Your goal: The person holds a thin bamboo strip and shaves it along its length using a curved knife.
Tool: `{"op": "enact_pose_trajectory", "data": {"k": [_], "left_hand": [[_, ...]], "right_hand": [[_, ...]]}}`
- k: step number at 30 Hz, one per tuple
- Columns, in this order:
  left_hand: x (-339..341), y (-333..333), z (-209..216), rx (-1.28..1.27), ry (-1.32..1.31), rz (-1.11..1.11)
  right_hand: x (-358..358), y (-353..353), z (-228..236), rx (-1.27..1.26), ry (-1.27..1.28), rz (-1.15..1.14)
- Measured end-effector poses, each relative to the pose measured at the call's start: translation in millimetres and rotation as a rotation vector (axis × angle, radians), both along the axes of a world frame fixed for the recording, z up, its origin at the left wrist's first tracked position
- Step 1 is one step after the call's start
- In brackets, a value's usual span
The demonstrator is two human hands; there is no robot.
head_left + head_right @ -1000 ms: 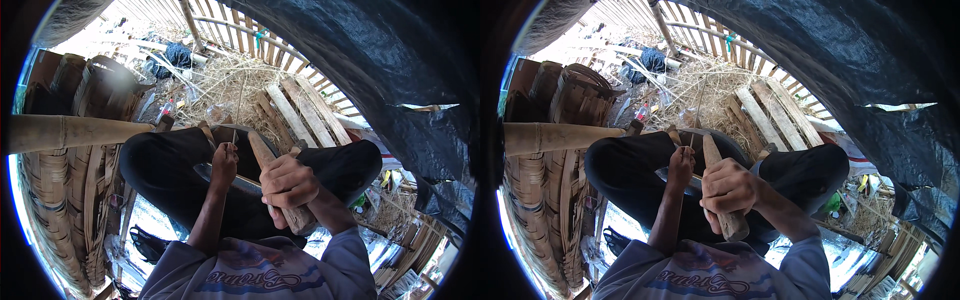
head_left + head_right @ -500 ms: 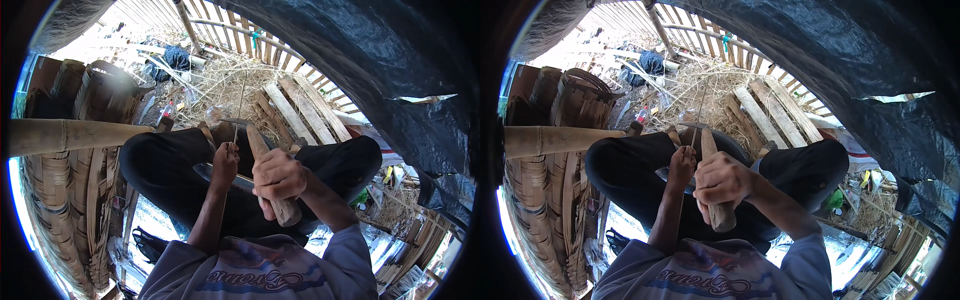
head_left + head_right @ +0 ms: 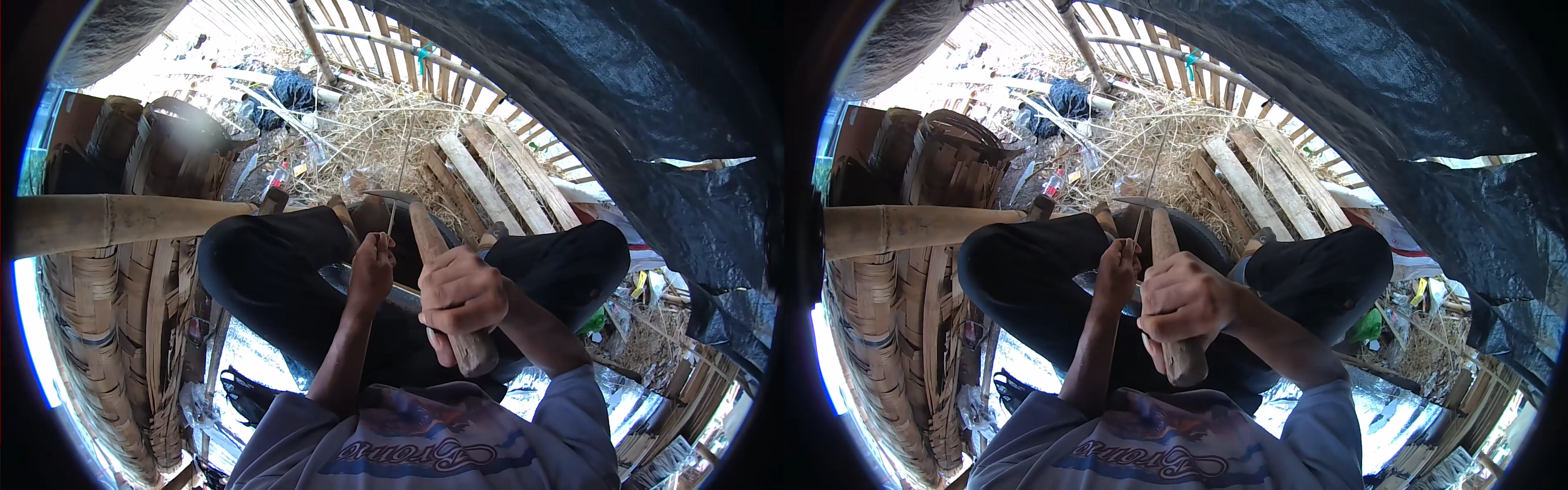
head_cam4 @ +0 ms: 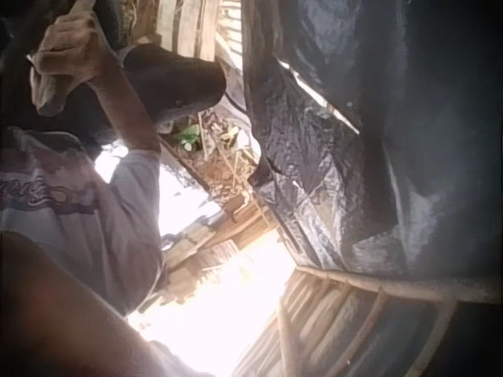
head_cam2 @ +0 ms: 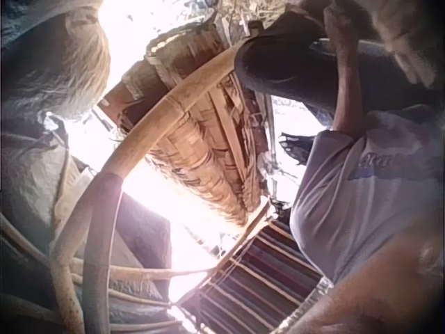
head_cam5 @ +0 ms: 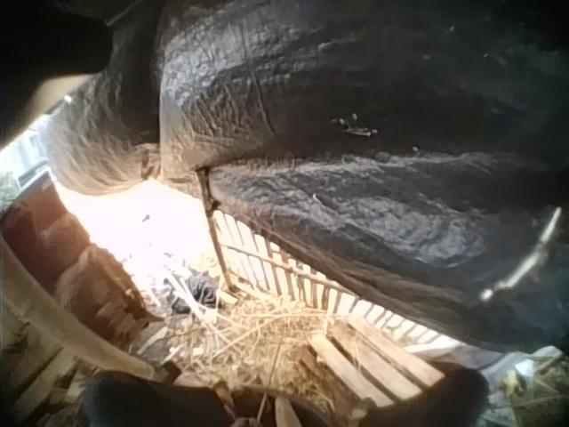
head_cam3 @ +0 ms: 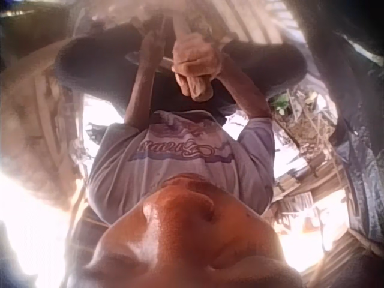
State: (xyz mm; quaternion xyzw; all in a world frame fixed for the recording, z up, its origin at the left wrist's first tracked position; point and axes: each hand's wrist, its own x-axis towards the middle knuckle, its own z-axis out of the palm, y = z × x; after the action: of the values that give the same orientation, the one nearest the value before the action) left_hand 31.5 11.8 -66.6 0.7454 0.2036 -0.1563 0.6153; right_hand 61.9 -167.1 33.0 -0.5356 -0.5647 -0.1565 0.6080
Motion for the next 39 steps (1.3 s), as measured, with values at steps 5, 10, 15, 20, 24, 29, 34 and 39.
{"op": "enact_pose_trajectory", "data": {"k": [5,10,15,20,24,29,34,39], "left_hand": [[0.0,-5.1,-6.3,0.0,-0.034,-0.012],[4.8,-9.7,5.4,0.064,-0.055,-0.067],[2.3,-9.3,0.8,0.042,-0.037,-0.03],[-2.7,-6.3,-6.1,0.075,-0.065,-0.066],[3.4,-8.8,-3.6,-0.021,-0.015,-0.002],[2.5,-9.8,-6.5,0.024,-0.071,-0.043],[2.8,-11.9,-0.2,0.011,-0.079,-0.07],[-2.3,-11.2,1.3,0.025,-0.079,-0.065]], "right_hand": [[-11.1,8.2,12.9,-0.025,-0.015,0.088],[8.5,6.7,-3.6,-0.003,0.033,-0.01],[-0.4,-0.4,9.5,-0.033,-0.032,0.058],[2.4,9.1,3.3,-0.128,-0.035,0.033],[-9.8,7.2,11.8,-0.122,-0.077,0.083],[3.3,6.4,4.2,-0.111,0.018,0.04],[8.4,0.7,-7.4,-0.167,-0.068,-0.026],[4.3,5.5,6.6,-0.124,-0.002,0.025]]}}
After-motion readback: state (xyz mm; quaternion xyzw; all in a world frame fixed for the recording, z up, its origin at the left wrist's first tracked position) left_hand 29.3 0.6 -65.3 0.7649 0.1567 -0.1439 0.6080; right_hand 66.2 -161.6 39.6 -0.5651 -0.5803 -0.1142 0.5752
